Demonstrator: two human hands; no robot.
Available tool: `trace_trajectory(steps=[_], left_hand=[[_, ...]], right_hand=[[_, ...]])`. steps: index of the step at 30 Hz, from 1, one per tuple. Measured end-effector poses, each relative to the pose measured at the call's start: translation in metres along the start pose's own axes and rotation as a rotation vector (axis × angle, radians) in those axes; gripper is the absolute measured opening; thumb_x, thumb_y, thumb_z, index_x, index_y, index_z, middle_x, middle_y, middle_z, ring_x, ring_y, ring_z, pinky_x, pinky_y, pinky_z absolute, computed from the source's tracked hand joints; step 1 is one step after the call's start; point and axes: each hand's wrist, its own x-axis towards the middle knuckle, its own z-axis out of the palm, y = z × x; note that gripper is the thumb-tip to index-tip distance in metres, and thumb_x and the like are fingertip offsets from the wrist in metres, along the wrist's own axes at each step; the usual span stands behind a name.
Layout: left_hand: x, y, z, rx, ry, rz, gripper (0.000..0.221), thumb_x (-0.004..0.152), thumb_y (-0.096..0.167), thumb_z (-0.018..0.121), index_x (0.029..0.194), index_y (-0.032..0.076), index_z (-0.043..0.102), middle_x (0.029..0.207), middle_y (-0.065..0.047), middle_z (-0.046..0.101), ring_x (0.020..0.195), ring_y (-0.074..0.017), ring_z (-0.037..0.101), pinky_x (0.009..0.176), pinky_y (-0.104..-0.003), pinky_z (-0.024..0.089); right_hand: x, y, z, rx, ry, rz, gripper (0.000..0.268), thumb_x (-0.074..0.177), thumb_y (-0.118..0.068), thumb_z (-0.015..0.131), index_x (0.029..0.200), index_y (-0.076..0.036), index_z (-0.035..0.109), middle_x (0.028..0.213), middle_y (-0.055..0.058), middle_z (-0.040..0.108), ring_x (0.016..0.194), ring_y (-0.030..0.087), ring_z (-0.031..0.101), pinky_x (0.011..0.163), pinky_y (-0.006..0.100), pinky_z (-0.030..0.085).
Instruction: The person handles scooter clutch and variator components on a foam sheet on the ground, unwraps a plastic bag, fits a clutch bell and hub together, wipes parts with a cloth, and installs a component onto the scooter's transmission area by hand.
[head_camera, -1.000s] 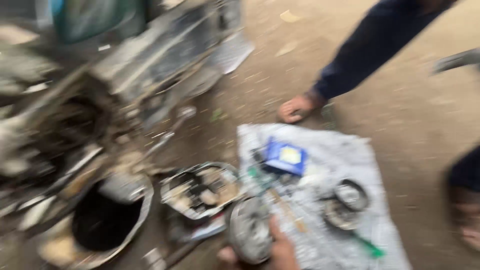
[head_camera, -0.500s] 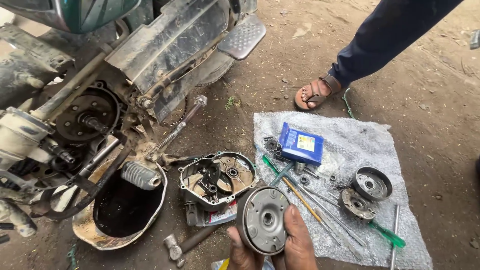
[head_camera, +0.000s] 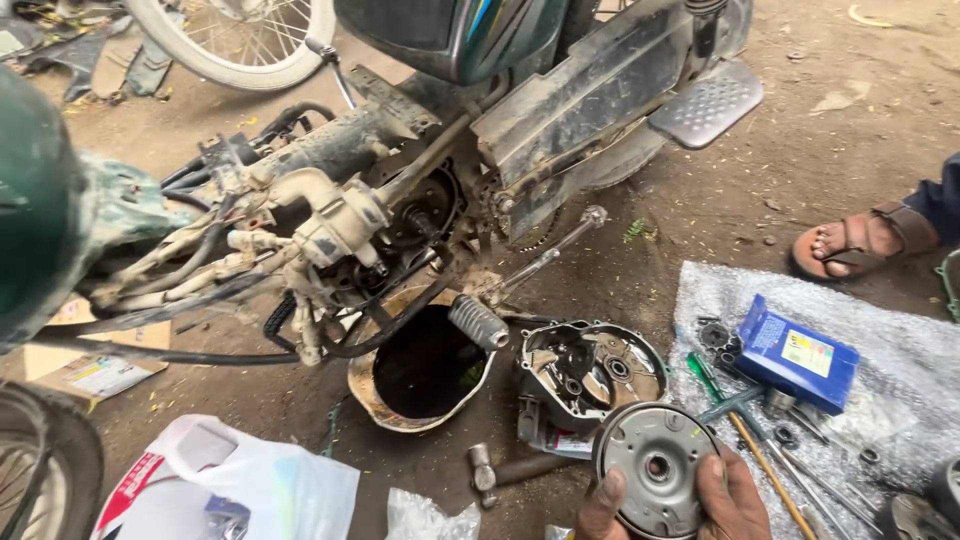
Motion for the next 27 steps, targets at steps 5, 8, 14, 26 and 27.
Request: trace_trajectory(steps=[5,8,14,26,27], left_hand=[[-0.003,-0.001,0.0,0.242,-0.013,0.379,0.061,0.098,0.031,0.066,0.141,-0.009,0.049,0.137,-0.03,0.06,0.126,-0.0357,0.065,0.11,-0.049,0.057],[-0.005,0.015,0.026,0.289,0.106,0.286,0.057,0.092,0.029,0.065,0.136,-0.004,0.054,0.13,-0.027,0.063,0.12,-0.0354,0.067,0.103,-0.047,0.061],[0.002,0.002,0.055,0.218,0.089,-0.079,0.057,0.087,0.028,0.069,0.136,0.0,0.06,0.123,-0.014,0.069,0.113,-0.0217,0.069,0.101,-0.036,0.059],[0.04,-0.034,0.095,0.714,0.211,-0.386,0.074,0.076,0.045,0.084,0.122,-0.01,0.066,0.098,-0.005,0.069,0.087,-0.0167,0.069,0.081,-0.029,0.058],[0.043,-0.033,0.102,0.87,0.197,-0.422,0.085,0.07,0.053,0.086,0.119,-0.013,0.063,0.097,-0.009,0.067,0.086,-0.0216,0.067,0.078,-0.032,0.059]], right_hand=[[0.034,-0.076,0.064,-0.2,0.05,0.0,0.045,0.098,-0.014,0.057,0.137,0.007,0.05,0.116,0.029,0.066,0.108,0.035,0.07,0.092,0.05,0.06],[0.046,-0.086,0.045,-0.427,-0.014,0.124,0.049,0.092,-0.013,0.064,0.137,0.005,0.053,0.111,0.029,0.071,0.105,0.038,0.073,0.092,0.052,0.06],[0.082,-0.085,-0.035,-0.495,-0.087,0.191,0.061,0.083,-0.011,0.073,0.141,0.003,0.057,0.117,0.026,0.074,0.104,0.034,0.071,0.092,0.051,0.054],[0.082,-0.099,-0.106,-0.655,-0.131,-0.126,0.076,0.087,-0.026,0.061,0.158,-0.007,0.04,0.14,0.018,0.061,0.128,0.028,0.06,0.106,0.043,0.047],[0.061,-0.115,-0.085,-0.597,-0.131,-0.103,0.077,0.087,-0.029,0.061,0.158,-0.008,0.041,0.141,0.018,0.061,0.128,0.028,0.06,0.106,0.043,0.046]])
